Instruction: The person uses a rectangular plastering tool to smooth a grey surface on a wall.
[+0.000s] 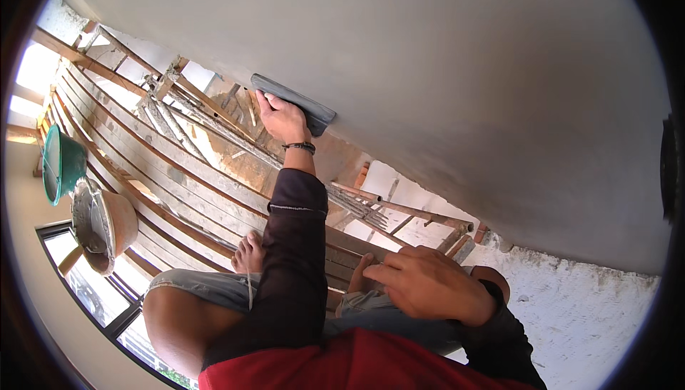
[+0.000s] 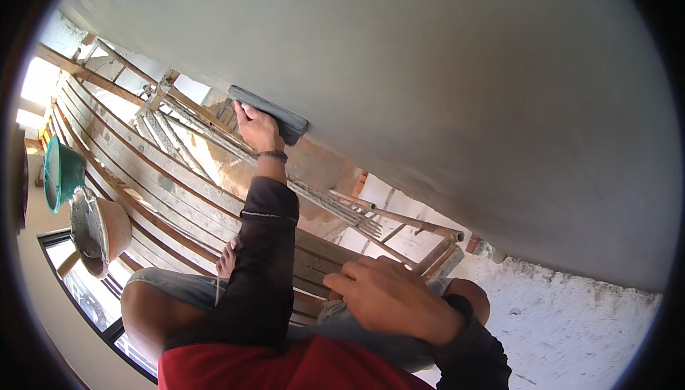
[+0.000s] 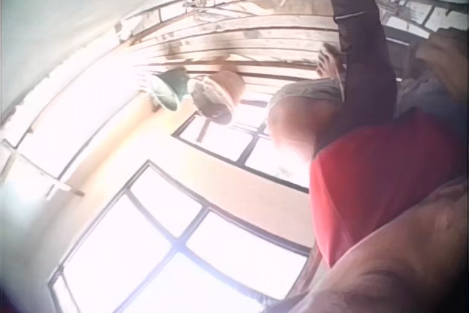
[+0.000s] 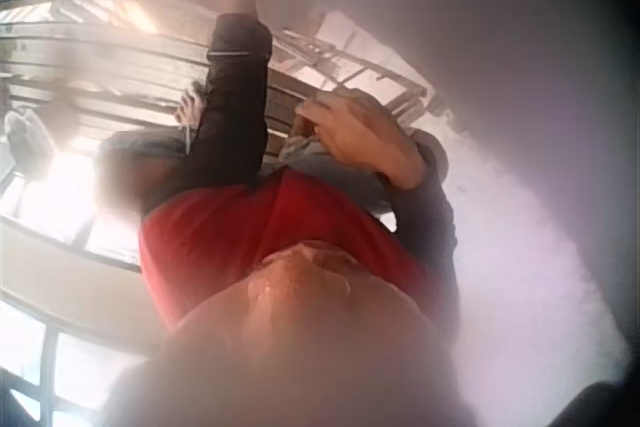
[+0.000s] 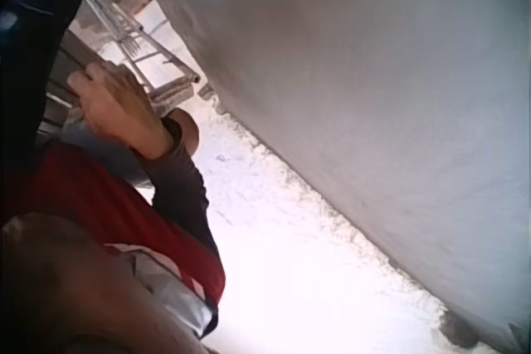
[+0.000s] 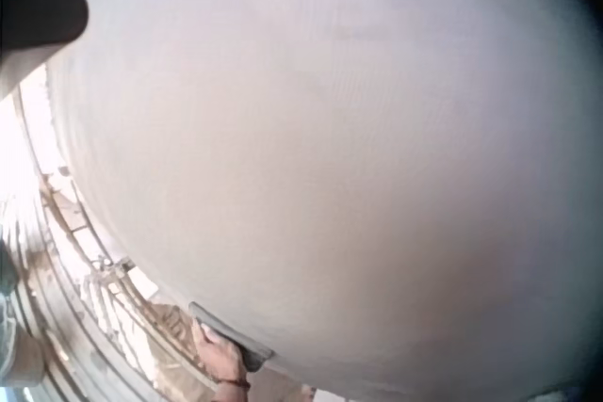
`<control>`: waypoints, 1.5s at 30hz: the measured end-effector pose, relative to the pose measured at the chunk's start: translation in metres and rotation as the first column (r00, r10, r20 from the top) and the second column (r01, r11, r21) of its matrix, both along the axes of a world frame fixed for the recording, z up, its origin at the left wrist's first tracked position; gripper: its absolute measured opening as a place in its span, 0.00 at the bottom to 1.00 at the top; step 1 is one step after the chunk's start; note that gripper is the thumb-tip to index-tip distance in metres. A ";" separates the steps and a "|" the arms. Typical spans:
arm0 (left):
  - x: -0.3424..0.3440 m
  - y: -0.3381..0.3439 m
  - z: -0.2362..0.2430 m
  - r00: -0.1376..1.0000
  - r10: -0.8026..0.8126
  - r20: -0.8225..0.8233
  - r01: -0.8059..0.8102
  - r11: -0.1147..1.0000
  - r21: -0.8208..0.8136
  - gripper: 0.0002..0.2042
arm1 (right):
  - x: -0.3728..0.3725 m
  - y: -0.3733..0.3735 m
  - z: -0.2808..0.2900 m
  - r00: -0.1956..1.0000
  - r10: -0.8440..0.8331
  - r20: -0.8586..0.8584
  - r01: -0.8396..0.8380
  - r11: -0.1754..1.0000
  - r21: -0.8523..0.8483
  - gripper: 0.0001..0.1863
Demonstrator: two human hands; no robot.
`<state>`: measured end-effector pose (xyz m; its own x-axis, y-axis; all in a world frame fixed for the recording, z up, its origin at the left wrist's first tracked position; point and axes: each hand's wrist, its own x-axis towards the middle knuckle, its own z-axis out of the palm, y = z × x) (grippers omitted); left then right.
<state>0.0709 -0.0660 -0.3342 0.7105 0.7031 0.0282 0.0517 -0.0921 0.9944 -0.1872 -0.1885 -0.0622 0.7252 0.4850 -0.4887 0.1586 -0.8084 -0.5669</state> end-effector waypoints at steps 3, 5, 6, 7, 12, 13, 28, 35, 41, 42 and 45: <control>-0.052 -0.053 0.034 1.000 -0.029 -0.009 0.029 0.996 0.086 0.26 | -0.002 0.002 -0.001 1.000 0.016 0.026 -0.017 0.999 0.028 0.16; -0.115 -0.117 0.063 0.992 -0.099 -0.074 0.104 0.992 0.065 0.27 | 0.004 0.009 0.001 0.998 0.055 -0.010 -0.055 0.998 0.004 0.16; -0.142 -0.145 0.081 0.994 -0.109 -0.014 0.110 0.992 0.059 0.27 | 0.008 0.012 0.000 0.998 0.065 0.006 -0.066 0.998 0.020 0.16; -0.161 -0.163 0.093 0.991 -0.129 0.041 0.127 0.991 0.048 0.28 | 0.009 0.014 0.001 0.998 0.064 0.015 -0.065 0.997 0.031 0.16; -0.133 -0.131 0.110 0.982 -0.185 0.037 0.180 0.978 0.109 0.28 | 0.012 0.000 0.007 0.996 0.046 0.076 -0.050 0.997 0.054 0.17; -0.108 -0.107 0.113 0.990 -0.138 0.007 0.135 0.976 0.171 0.27 | 0.011 -0.001 0.011 0.995 0.028 0.094 -0.035 0.997 0.068 0.17; -0.167 -0.158 0.128 0.966 -0.234 0.108 0.223 0.969 0.108 0.29 | 0.006 -0.005 0.015 0.989 0.030 0.143 -0.048 0.991 0.122 0.17; 0.045 0.043 0.162 0.963 -0.035 0.266 0.008 0.995 0.102 0.24 | -0.013 -0.017 0.031 0.987 -0.018 0.160 -0.002 0.992 0.126 0.17; -0.084 -0.080 0.129 0.981 -0.109 0.159 0.055 0.948 0.313 0.26 | -0.001 -0.005 0.014 0.984 0.018 0.175 -0.045 0.987 0.155 0.16; -0.130 -0.118 0.127 0.974 -0.202 0.105 0.170 0.953 0.252 0.28 | 0.006 0.000 0.015 0.986 0.053 0.157 -0.075 0.987 0.141 0.16; -0.153 -0.141 0.128 0.956 -0.240 0.169 0.204 0.957 0.205 0.29 | 0.018 0.009 0.022 0.986 0.112 0.127 -0.128 0.983 0.133 0.16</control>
<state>-0.0818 -0.2071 -0.2064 0.8167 0.4980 0.2915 -0.1789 -0.2616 0.9484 -0.1690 -0.1796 -0.0398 0.7063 0.6296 -0.3235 0.3225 -0.6930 -0.6448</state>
